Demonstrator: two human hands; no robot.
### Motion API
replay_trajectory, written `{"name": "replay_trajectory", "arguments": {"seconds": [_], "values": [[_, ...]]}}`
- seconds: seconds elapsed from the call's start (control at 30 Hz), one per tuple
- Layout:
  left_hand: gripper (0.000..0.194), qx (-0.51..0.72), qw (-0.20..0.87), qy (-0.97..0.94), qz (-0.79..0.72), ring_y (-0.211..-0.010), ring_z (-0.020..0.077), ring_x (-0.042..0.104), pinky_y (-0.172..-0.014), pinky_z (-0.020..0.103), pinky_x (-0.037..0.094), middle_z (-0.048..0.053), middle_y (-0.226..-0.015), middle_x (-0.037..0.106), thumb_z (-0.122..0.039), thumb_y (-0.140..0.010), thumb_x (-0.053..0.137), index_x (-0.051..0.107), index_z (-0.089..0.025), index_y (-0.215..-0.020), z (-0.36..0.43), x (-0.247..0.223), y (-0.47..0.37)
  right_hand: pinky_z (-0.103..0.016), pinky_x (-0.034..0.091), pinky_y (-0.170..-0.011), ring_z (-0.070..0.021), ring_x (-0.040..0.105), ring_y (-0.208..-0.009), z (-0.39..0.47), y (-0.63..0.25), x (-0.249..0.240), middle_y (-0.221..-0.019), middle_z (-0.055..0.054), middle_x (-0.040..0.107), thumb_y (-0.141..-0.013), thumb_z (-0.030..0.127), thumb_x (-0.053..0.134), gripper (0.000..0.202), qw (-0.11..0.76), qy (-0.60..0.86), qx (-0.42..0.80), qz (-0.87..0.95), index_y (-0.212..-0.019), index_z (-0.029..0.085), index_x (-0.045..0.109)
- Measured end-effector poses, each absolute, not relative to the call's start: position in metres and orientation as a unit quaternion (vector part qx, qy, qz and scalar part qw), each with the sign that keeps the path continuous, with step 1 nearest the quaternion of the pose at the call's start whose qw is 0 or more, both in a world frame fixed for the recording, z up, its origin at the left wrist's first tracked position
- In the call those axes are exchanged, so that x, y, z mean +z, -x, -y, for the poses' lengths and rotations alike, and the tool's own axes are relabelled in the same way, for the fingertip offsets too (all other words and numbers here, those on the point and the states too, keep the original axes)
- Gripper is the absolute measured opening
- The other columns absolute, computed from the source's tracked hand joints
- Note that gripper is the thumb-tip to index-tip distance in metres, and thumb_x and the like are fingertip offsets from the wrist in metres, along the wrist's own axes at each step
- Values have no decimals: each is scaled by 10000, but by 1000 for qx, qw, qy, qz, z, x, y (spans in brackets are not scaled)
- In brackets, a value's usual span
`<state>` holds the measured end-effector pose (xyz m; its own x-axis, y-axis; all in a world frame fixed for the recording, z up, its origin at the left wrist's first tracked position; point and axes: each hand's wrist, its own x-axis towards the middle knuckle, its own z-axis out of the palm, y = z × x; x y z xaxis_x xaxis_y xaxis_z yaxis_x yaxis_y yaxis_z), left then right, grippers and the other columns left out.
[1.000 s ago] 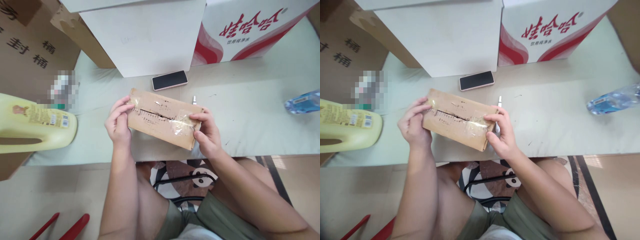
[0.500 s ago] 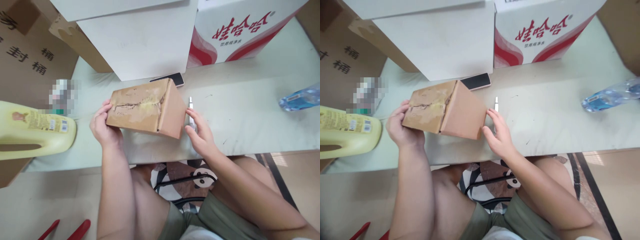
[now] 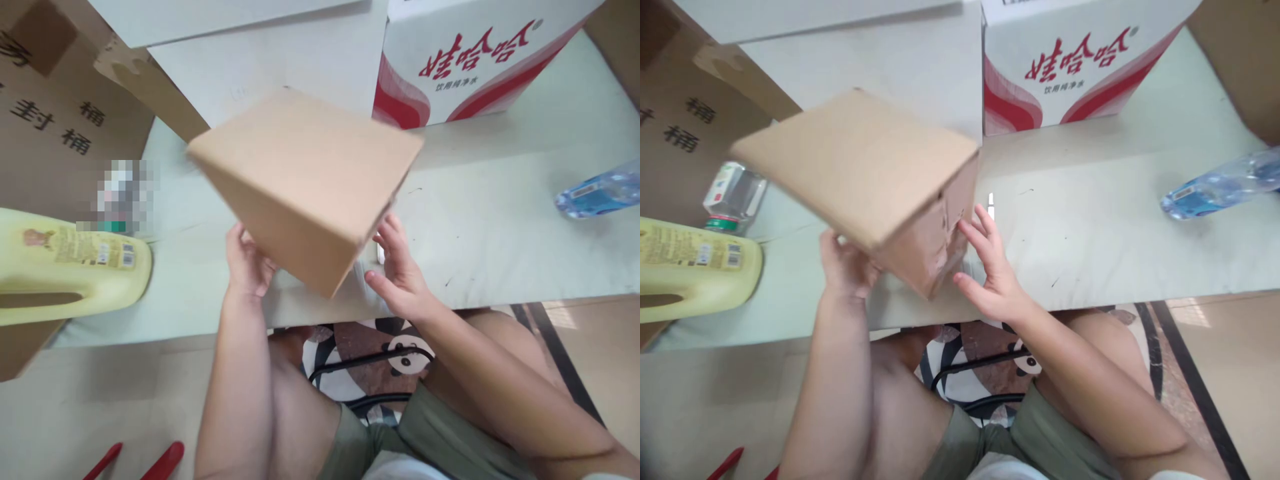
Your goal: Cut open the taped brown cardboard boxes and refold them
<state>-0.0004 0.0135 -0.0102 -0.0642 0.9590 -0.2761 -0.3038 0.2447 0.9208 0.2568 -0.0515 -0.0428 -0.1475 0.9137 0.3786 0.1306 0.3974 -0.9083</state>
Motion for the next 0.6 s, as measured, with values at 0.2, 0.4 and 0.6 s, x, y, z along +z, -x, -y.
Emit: {"name": "replay_trajectory", "arguments": {"seconds": [0.2,0.4,0.6], "values": [[851,245,723,-414,-496,-667,241,713,-522,292,511,115,-767,746,-885,-802,441,685,-148,-1151,0,-5,-9,-526,297,-1306,-297,315,-1573,49,-266,-37,-1680,-44,335,-963,593,527,769,519,407,387,644,-1624,344,225],[879,76,702,-510,-491,-402,105,472,-383,239,206,115,-757,756,-952,-771,363,670,-159,-997,4,2,-5,-556,527,-1097,-325,596,-1311,46,-278,-31,-1447,-71,564,-881,659,612,637,562,401,439,575,-1426,361,468],[841,51,650,-574,-496,-365,69,229,-417,266,168,48,-493,596,-879,-868,262,678,-153,-797,0,4,-7,-540,469,-1165,-323,544,-1387,41,-280,-32,-1477,-55,572,-907,603,624,545,547,427,437,572,-1378,338,554]]}}
